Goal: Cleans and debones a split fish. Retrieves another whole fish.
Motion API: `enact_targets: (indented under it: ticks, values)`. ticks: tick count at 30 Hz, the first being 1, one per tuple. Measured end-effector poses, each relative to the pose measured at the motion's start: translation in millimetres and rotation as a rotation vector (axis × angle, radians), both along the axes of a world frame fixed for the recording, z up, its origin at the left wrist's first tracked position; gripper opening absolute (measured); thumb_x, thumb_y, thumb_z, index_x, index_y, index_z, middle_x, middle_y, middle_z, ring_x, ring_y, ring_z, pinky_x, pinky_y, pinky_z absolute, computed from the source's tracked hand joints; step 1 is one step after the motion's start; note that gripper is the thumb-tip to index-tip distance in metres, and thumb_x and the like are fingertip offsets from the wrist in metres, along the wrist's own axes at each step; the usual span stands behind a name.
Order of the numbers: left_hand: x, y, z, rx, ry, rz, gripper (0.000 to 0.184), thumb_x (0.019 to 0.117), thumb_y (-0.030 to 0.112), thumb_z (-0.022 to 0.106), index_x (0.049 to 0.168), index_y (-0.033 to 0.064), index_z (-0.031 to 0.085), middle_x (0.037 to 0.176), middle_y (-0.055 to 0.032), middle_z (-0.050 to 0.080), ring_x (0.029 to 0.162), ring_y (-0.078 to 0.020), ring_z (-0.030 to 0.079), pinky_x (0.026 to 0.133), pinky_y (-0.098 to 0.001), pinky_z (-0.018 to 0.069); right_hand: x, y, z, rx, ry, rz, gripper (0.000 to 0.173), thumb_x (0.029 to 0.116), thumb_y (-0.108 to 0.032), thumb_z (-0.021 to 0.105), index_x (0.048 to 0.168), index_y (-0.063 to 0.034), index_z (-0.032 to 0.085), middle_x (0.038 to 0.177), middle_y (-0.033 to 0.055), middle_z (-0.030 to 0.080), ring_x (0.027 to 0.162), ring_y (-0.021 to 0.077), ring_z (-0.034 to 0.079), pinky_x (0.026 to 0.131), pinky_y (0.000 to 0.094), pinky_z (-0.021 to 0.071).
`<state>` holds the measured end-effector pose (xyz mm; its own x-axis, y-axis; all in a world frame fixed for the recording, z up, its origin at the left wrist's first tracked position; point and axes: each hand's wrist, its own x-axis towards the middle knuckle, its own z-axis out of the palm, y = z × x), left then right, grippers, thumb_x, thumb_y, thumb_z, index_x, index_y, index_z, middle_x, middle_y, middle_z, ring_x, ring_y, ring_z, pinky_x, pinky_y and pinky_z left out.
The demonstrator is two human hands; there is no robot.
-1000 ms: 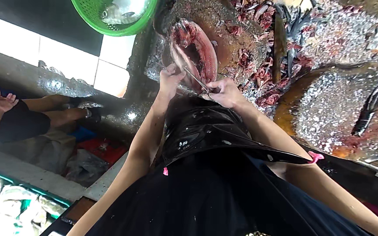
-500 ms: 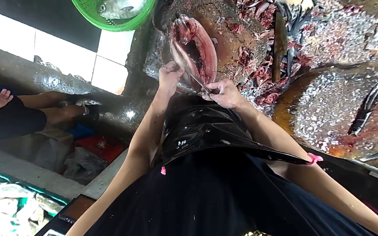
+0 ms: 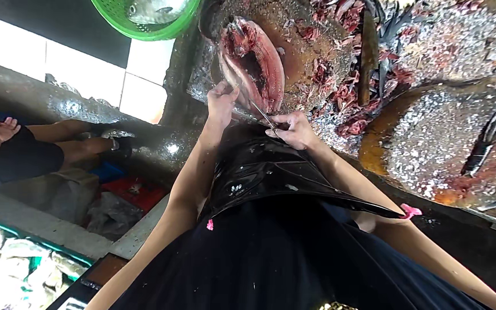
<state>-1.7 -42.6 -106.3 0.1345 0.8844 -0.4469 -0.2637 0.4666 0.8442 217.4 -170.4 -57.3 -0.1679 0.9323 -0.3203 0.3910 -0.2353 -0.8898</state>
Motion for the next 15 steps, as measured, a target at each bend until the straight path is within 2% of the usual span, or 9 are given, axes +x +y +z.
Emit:
enact_targets:
  ticks: [2,7,11,13,15]
  values:
    - [-1,-1,2,0.014,0.01,-0.042,0.031,0.0888,-0.01,0.069,0.119,-0.0061,0.063,0.106,-0.016,0.072,0.093,-0.0228,0.071,0.084,-0.0407,0.0614,-2,5,-2,0.005,0.074,-0.031,0.028,0.0882,-0.025,0.076,0.111,-0.0083,0.077,0.085,0.0029,0.076,0.07,0.0082,0.068,0.069,0.0338,0.059]
    - [-4,4,5,0.03,0.045,-0.088,0.029,0.0885,-0.01,0.07,0.117,-0.0051,0.065,0.103,-0.0139,0.073,0.091,-0.021,0.071,0.082,-0.0397,0.0614,-1,12,0,-0.018,-0.038,0.059,0.025,0.0856,-0.027,0.077,0.106,-0.0136,0.08,0.085,0.0028,0.076,0.073,0.0118,0.069,0.073,0.0431,0.0581]
    - [-5,7,2,0.035,0.043,-0.082,0.023,0.0885,-0.008,0.07,0.111,-0.0037,0.066,0.098,-0.0121,0.072,0.089,-0.0206,0.071,0.081,-0.0406,0.0617,8,3,5,-0.046,-0.064,0.129,0.024,0.0866,-0.027,0.076,0.107,-0.0145,0.08,0.085,0.0008,0.076,0.075,0.0101,0.069,0.075,0.042,0.0579]
    - [-5,10,4,-0.062,0.066,-0.045,0.019,0.0932,0.002,0.069,0.111,-0.002,0.065,0.1,-0.0132,0.07,0.089,-0.0226,0.069,0.08,-0.0424,0.0606,13,-2,8,-0.05,-0.057,0.152,0.025,0.0869,-0.029,0.075,0.106,-0.0142,0.079,0.084,0.0008,0.075,0.074,0.0107,0.069,0.075,0.0426,0.0577]
    - [-6,22,2,-0.112,0.209,-0.02,0.022,0.0957,0.014,0.072,0.112,-0.0008,0.066,0.1,-0.0142,0.07,0.087,-0.0232,0.07,0.075,-0.0421,0.0608,18,-8,7,-0.014,-0.054,0.106,0.03,0.0855,-0.03,0.075,0.109,-0.0123,0.078,0.083,0.0022,0.075,0.071,0.0123,0.068,0.072,0.0433,0.0579]
